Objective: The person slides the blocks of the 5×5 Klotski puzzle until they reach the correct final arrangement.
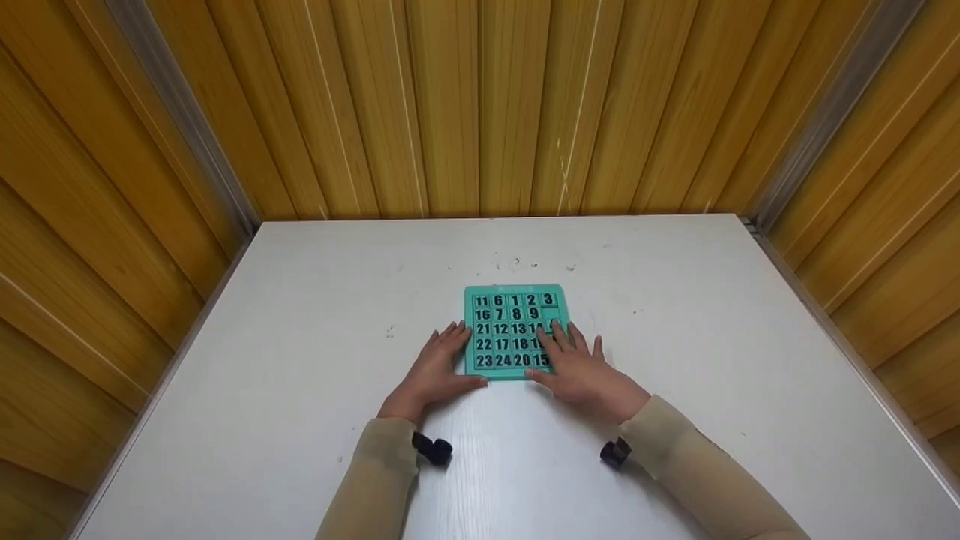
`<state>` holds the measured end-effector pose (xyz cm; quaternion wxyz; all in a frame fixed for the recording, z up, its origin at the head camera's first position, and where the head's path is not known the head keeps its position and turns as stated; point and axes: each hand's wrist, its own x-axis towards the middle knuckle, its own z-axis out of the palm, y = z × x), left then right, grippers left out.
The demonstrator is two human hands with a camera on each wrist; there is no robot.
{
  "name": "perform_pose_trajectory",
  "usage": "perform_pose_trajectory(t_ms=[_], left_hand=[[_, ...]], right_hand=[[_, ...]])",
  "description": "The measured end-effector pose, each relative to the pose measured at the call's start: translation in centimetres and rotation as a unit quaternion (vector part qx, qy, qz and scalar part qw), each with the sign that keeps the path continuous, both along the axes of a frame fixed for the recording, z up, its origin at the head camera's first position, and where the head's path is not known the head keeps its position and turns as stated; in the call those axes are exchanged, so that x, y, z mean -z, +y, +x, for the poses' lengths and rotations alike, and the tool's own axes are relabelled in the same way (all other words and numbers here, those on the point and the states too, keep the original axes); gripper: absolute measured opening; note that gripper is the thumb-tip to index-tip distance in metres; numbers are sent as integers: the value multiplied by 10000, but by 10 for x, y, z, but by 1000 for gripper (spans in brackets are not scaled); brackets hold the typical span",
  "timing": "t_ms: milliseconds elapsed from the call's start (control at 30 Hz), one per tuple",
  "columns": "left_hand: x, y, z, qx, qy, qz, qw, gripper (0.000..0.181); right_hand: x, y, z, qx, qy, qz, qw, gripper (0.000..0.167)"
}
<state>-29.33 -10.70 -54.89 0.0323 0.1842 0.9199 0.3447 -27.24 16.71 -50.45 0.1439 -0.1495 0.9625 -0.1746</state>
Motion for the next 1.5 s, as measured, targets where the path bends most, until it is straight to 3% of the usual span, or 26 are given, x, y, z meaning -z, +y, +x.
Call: perform_pose_trajectory(t_ms=[467,733,867,1233,1500], left_hand=[[-2,0,1,15,19,-22,10000,97],[-1,-1,0,66,55,1,10000,96],[-1,-1,1,50,36,-8,10000,96],[-1,-1,-1,64,65,32,10000,99],[-1,0,0,-19,-18,-2,10000,99]], right_hand=[[1,0,-21,-23,-49,39,10000,89],[1,-1,-25,-27,2,-47,10000,88],[-2,0,-18,-45,42,-119,9999,89],[-8,6,21,-95,-124,126,9998,86],[-7,3,24,-93,-151,365,9992,85]])
